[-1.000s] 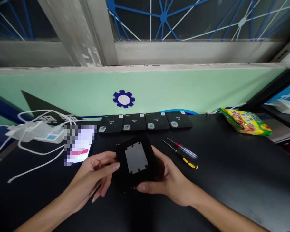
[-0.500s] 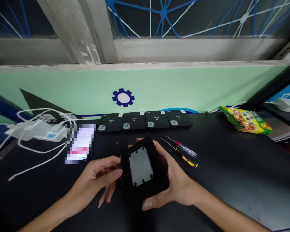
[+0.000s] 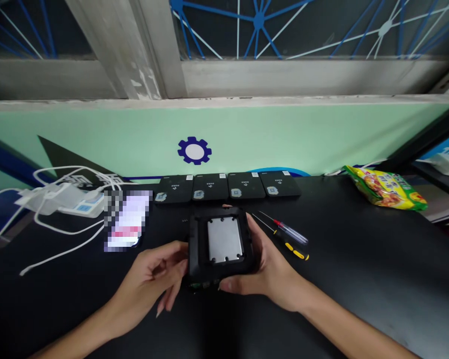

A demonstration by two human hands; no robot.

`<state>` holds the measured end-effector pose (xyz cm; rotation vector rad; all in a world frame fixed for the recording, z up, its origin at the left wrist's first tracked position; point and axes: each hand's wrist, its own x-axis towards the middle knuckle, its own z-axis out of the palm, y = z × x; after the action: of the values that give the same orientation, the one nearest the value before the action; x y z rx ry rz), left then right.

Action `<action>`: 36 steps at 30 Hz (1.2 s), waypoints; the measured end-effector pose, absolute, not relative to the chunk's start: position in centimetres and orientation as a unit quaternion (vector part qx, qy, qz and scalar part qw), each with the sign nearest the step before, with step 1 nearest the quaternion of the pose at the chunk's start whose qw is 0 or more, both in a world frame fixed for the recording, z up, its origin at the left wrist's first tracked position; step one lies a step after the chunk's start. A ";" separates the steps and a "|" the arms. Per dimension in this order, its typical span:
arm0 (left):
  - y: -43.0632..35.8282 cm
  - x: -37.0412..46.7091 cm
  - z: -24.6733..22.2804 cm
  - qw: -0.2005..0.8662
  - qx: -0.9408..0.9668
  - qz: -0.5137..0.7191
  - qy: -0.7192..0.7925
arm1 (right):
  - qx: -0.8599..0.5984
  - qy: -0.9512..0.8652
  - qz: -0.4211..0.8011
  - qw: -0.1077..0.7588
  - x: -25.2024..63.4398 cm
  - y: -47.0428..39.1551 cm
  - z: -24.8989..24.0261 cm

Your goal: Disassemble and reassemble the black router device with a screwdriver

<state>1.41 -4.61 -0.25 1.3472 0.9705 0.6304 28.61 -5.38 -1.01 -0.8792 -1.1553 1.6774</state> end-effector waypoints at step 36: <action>-4.0 1.1 -1.0 0.274 0.822 0.219 0.449 | -0.252 -0.350 0.775 0.462 29.7 -4.8 -1.8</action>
<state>1.13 -4.05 -0.99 2.2105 1.2088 0.5890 29.74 -4.76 -1.83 -0.6191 -0.8607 1.9049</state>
